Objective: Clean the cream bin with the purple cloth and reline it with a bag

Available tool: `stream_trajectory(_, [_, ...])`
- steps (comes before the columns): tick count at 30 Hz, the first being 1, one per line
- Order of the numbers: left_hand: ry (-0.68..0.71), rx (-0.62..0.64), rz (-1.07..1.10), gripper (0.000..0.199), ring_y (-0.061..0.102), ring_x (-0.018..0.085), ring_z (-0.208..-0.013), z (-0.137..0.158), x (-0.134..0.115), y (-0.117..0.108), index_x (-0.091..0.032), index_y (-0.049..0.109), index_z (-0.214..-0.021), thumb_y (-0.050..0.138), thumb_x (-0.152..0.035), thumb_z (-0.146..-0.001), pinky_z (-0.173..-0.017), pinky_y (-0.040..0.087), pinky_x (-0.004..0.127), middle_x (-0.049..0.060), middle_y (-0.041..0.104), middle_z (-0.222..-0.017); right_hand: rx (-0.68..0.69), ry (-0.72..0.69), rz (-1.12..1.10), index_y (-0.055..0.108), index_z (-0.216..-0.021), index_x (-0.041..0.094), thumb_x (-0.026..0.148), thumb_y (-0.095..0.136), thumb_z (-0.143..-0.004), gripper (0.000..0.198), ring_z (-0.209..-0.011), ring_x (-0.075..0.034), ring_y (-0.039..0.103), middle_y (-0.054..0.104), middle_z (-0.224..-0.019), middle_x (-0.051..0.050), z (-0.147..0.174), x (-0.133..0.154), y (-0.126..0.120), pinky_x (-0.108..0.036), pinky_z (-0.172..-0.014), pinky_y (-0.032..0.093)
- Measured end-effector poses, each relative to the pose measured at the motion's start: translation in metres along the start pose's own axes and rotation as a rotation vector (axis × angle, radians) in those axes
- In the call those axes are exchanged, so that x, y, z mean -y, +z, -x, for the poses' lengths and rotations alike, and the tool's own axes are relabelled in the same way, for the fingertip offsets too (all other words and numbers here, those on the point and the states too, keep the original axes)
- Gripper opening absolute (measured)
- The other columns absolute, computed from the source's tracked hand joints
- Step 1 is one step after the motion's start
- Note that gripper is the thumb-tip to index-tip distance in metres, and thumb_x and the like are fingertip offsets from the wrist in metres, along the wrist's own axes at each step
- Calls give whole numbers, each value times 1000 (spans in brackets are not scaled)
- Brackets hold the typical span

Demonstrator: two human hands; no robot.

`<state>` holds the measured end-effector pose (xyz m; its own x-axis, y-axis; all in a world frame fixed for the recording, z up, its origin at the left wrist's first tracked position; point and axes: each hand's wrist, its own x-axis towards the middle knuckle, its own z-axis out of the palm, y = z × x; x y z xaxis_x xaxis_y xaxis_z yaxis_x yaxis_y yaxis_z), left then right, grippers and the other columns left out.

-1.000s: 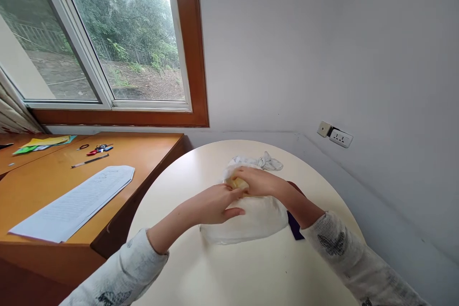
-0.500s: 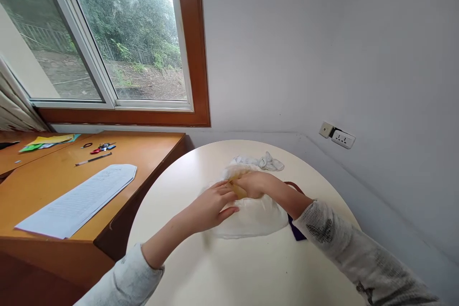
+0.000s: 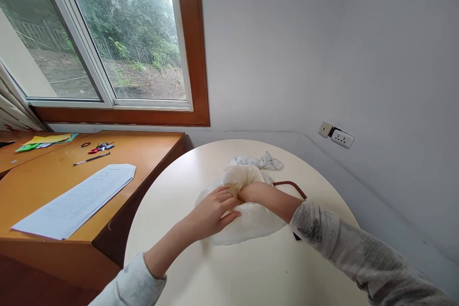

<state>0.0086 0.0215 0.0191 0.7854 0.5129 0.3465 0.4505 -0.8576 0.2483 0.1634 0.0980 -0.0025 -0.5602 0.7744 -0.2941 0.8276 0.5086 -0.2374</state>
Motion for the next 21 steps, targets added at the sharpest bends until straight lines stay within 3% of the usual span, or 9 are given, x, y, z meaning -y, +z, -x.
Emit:
stream_trajectory(3, [-66, -139, 73, 16, 57, 17, -92, 3, 1, 5, -21, 57, -93, 44, -28, -88, -103, 33, 40, 5, 62, -93, 227, 27, 103, 56, -105, 15, 31, 53, -85, 26, -87, -17, 59, 59, -103, -6, 11, 1, -9, -35, -74, 50])
stream_trajectory(7, [-397, -429, 111, 20, 54, 18, -102, -8, 11, -2, -19, 54, -99, 41, -29, -87, -92, 43, 35, 10, 53, -111, 136, 18, 205, 63, -93, 13, 19, 61, -74, 19, -79, -24, 61, 65, -86, -9, 31, 8, -21, -33, -64, 47])
stream_trajectory(9, [-562, -349, 90, 35, 56, 19, -100, -22, 22, -10, -18, 47, -115, 46, -34, -84, -85, 47, 34, 13, 48, -118, 65, 12, 227, 65, -92, 14, 18, 57, -73, 20, -75, -25, 62, 66, -83, -10, 38, 14, -24, -32, -59, 45])
stream_trajectory(11, [-642, -112, 64, 49, 61, 18, -86, -40, 34, -16, -17, 39, -125, 48, -37, -81, -71, 50, 31, 14, 50, -117, 31, 12, 236, 65, -87, 14, 21, 54, -75, 19, -69, -24, 62, 67, -78, -10, 43, 19, -24, -30, -56, 43])
stream_trajectory(12, [-644, -1, 26, 49, 62, 19, -82, -48, 40, -17, -16, 42, -123, 50, -36, -79, -67, 50, 30, 14, 54, -111, 19, 11, 237, 66, -85, 14, 23, 53, -76, 18, -67, -23, 62, 67, -77, -10, 46, 21, -23, -30, -55, 42])
stream_trajectory(14, [-624, 102, -30, 31, 62, 22, -77, -63, 47, -17, -14, 57, -102, 54, -28, -74, -63, 47, 30, 11, 62, -90, 7, 4, 237, 65, -84, 15, 22, 52, -75, 17, -68, -22, 63, 68, -79, -9, 51, 24, -21, -28, -54, 42])
stream_trajectory(16, [-601, 111, -63, 9, 61, 23, -70, -72, 49, -13, -14, 61, -72, 53, -19, -71, -59, 44, 29, 9, 61, -69, 11, -10, 237, 65, -87, 17, 16, 53, -74, 18, -71, -22, 63, 69, -82, -8, 57, 24, -18, -27, -55, 42])
stream_trajectory(17, [-589, 103, -74, 10, 60, 23, -66, -75, 48, -12, -15, 58, -63, 51, -16, -71, -57, 43, 29, 8, 59, -63, 19, -16, 239, 64, -88, 17, 14, 53, -73, 19, -73, -22, 63, 69, -84, -8, 60, 23, -15, -27, -55, 42])
stream_trajectory(21, [-512, -27, -95, 18, 57, 20, -66, -75, 36, -11, -16, 55, -62, 43, -11, -74, -58, 40, 28, 7, 57, -69, 62, 0, 252, 65, -85, 17, 5, 58, -68, 22, -76, -24, 64, 69, -85, -9, 68, 22, -7, -30, -59, 46])
